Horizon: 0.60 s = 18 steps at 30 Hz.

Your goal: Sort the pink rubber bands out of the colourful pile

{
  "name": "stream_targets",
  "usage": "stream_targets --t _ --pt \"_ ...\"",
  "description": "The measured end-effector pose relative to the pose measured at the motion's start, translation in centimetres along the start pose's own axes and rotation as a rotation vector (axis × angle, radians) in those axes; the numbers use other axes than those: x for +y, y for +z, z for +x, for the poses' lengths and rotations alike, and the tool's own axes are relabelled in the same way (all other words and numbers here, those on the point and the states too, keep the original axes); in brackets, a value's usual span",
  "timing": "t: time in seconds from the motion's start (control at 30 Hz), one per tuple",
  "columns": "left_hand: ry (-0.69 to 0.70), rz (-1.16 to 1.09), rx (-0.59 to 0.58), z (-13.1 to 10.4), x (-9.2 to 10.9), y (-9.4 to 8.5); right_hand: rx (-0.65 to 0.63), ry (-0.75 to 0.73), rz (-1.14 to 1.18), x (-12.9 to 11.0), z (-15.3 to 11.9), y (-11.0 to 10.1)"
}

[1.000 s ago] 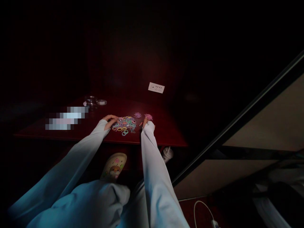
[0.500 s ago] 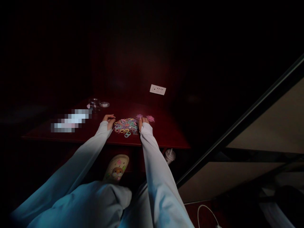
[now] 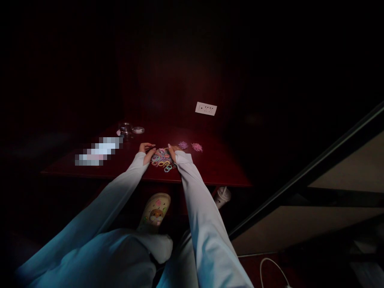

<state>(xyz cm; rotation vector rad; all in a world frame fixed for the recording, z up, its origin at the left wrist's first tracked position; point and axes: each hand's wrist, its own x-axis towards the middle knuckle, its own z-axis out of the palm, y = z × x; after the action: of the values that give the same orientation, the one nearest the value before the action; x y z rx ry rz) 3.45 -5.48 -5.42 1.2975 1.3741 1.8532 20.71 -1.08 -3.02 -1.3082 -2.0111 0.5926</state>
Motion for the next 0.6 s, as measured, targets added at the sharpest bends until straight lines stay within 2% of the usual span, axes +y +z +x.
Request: stream_targets --t 0.17,0.33,0.4,0.47,0.6 --pt "-0.018 -0.060 0.010 -0.1 0.8 -0.2 0.016 0.009 0.205 -0.5 -1.2 -0.8" --pt "0.017 -0.041 -0.027 -0.6 1.4 -0.8 0.184 0.021 0.358 -0.2 -2.3 -2.5" --pt "0.022 0.003 -0.053 -0.8 1.6 -1.0 0.253 -0.018 0.304 -0.2 -2.7 -3.1" --pt "0.021 0.042 -0.078 -0.9 1.7 -1.3 0.272 -0.062 0.194 -0.6 -3.3 -3.4" --pt "0.049 0.042 -0.113 -0.9 1.8 -1.8 0.188 -0.187 0.003 -2.2 -5.4 -3.0"
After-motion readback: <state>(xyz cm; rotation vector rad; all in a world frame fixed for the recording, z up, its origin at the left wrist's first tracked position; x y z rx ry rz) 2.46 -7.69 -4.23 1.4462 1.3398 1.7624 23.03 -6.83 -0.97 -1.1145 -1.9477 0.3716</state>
